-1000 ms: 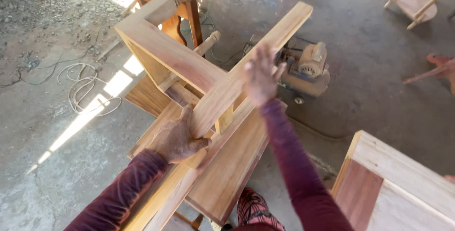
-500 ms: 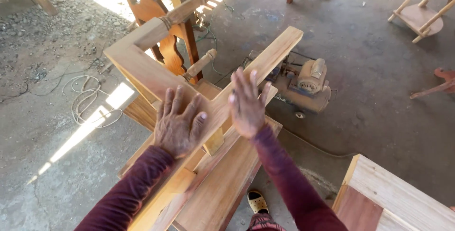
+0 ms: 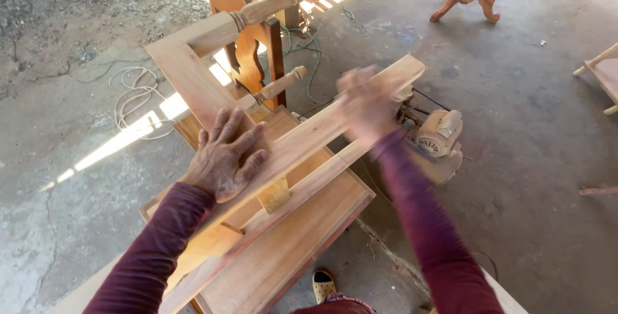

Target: Sanding the wooden frame of a chair using sandpaper.

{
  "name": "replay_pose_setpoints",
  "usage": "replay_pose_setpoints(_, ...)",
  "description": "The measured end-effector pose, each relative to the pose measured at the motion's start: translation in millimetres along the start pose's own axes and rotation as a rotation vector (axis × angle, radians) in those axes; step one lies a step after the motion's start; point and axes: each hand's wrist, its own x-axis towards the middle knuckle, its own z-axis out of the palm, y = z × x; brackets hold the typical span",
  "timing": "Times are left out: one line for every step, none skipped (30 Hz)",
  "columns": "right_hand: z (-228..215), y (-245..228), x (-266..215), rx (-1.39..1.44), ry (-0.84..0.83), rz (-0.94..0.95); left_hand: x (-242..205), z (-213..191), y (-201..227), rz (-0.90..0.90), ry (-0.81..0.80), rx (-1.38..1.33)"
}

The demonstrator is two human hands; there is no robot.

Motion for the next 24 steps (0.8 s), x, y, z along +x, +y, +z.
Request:
replay_pose_setpoints(8,-35,-23,0.114,0.099,-0.243,0,1,4,-0.017,-0.014,0.035)
replay_pose_setpoints(-7,-54,-36,0.126,0.084,-0.23,3,9,17,-0.015,-0.038,0.035)
replay_pose_setpoints(-24,-73,-47,0.142,0.049,-0.294,6,16,29,-0.13,-0.039,0.1)
replay_pose_setpoints(-44,-91,-45,0.147,0.039,-0.37,16,18,38,-0.243,-0.011,0.172)
replay_pose_setpoints(-32,-72,-33,0.148,0.049,-0.369,17,13,43,-0.24,-0.006,0.179)
replay_pose_setpoints(-20,-54,-28,0.094,0.042,-0.353,13,11,49,-0.252,0.014,0.106)
replay_pose_setpoints(-7,-37,-22,0.041,0.034,-0.337,9,9,55,-0.263,0.033,0.033)
replay_pose_setpoints(-14,-10,-7,0.037,0.037,-0.339,10,15,49,-0.262,0.038,0.032)
replay_pose_setpoints(-20,15,8,0.066,-0.054,-0.158,10,21,41,-0.189,0.109,0.064)
replay_pose_setpoints(-30,39,21,0.092,-0.141,0.013,4,28,37,-0.124,0.187,0.094)
replay_pose_setpoints(-46,60,37,0.087,-0.136,-0.001,5,21,43,-0.133,0.199,0.091)
replay_pose_setpoints(-57,79,47,0.054,-0.245,0.124,2,15,49,-0.154,0.187,0.065)
replay_pose_setpoints(-68,98,59,0.019,-0.354,0.247,1,8,55,-0.175,0.175,0.039)
replay_pose_setpoints(-69,102,66,0.023,-0.345,0.239,1,12,51,-0.18,0.184,0.046)
replay_pose_setpoints(-70,106,74,0.077,-0.368,0.331,2,16,47,-0.156,0.211,0.062)
replay_pose_setpoints(-72,112,79,0.132,-0.391,0.426,3,21,45,-0.128,0.238,0.078)
replay_pose_setpoints(-63,117,80,0.136,-0.381,0.422,5,23,42,-0.128,0.247,0.086)
replay_pose_setpoints(-55,122,80,0.153,-0.368,0.475,6,27,40,-0.124,0.256,0.093)
replay_pose_setpoints(-46,126,81,0.171,-0.355,0.528,6,30,38,-0.12,0.265,0.1)
replay_pose_setpoints(-42,119,78,0.168,-0.359,0.515,8,25,44,-0.133,0.268,0.097)
replay_pose_setpoints(-37,112,74,0.111,-0.319,0.435,9,20,50,-0.178,0.185,0.116)
replay_pose_setpoints(-34,106,70,0.057,-0.277,0.358,11,14,57,-0.22,0.101,0.137)
replay_pose_setpoints(-44,80,60,0.056,-0.279,0.348,12,14,55,-0.229,0.103,0.135)
replay_pose_setpoints(-52,56,45,0.011,-0.278,0.247,12,16,54,-0.219,0.094,0.151)
